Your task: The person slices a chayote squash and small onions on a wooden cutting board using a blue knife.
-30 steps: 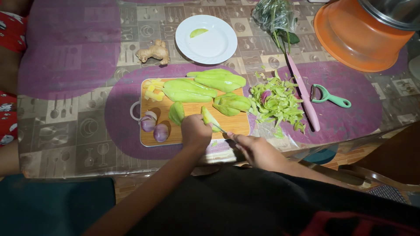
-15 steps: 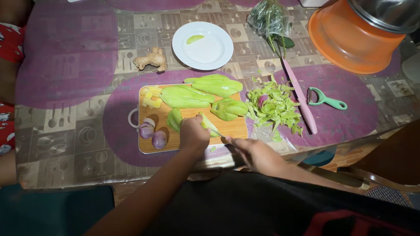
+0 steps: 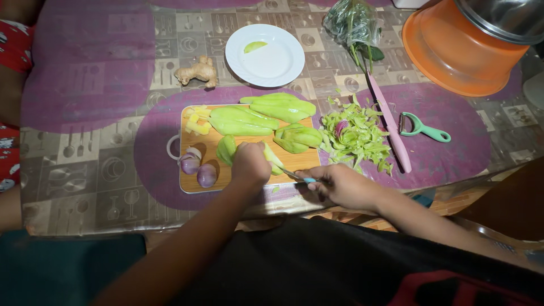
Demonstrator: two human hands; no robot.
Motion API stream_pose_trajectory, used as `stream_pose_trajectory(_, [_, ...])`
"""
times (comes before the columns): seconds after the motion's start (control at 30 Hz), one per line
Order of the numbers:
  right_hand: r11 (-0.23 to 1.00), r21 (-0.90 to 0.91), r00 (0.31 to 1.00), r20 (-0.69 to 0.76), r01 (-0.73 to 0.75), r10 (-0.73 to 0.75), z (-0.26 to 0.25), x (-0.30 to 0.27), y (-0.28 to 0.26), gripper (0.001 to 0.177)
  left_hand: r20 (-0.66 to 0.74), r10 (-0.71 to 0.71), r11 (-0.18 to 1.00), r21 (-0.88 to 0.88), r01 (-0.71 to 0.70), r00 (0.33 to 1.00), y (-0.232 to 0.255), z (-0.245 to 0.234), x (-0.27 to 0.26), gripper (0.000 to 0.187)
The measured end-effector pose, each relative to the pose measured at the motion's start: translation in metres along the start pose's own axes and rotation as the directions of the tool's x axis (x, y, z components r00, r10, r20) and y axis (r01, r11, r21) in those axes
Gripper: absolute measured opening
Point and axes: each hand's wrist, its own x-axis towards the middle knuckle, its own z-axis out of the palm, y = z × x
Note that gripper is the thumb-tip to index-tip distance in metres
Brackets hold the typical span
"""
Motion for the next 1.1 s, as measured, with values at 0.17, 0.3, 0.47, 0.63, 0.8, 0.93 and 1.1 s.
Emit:
stream_pose_trajectory(0.17, [0.836,0.073,0.827,0.217,-0.544,0.519,-0.024,-0.019,-0.066,0.050,0.035,-0.012,0.995,0.100,0.009,0.999,-0.009,0.016,0.009,0.024])
stream_pose_trajectory(0.3, [0.835,-0.364,0.875,0.092,-0.414,0.474,-0.046,-0.019,-0.051,0.036,0.052,0.068,0.995,0.067,-0.072,0.996,-0.008,0.007,0.019,0.035])
stream_pose_trajectory(0.47, [0.788,-0.612,0.996,-0.003,0.065,-0.085,-0.081,0.002,-0.040,0.031,0.173,-0.107,0.992,0.077,0.095,0.979,0.030,-0.038,0.005,0.033])
stream_pose_trajectory(0.63, [0.616,-0.786,0.997,-0.001,-0.052,0.083,-0.089,0.029,-0.085,0.027,0.099,-0.072,0.984,0.167,0.055,0.993,0.057,-0.044,-0.014,0.050])
stream_pose_trajectory(0.8, [0.513,-0.841,0.983,0.180,0.170,-0.031,-0.092,0.051,-0.104,0.029,0.162,-0.036,0.952,0.306,-0.016,0.986,0.031,-0.057,0.002,0.026])
stream_pose_trajectory(0.93, [0.497,-0.856,0.985,0.171,0.144,0.010,-0.090,0.061,-0.111,0.031,0.319,-0.061,0.969,0.246,-0.021,0.946,0.019,-0.074,0.011,0.041])
stream_pose_trajectory(1.1, [0.460,-0.872,0.981,0.195,0.166,0.017,-0.084,0.069,-0.118,0.030,0.334,-0.088,0.977,0.211,0.016,0.939,0.021,-0.081,0.012,0.049])
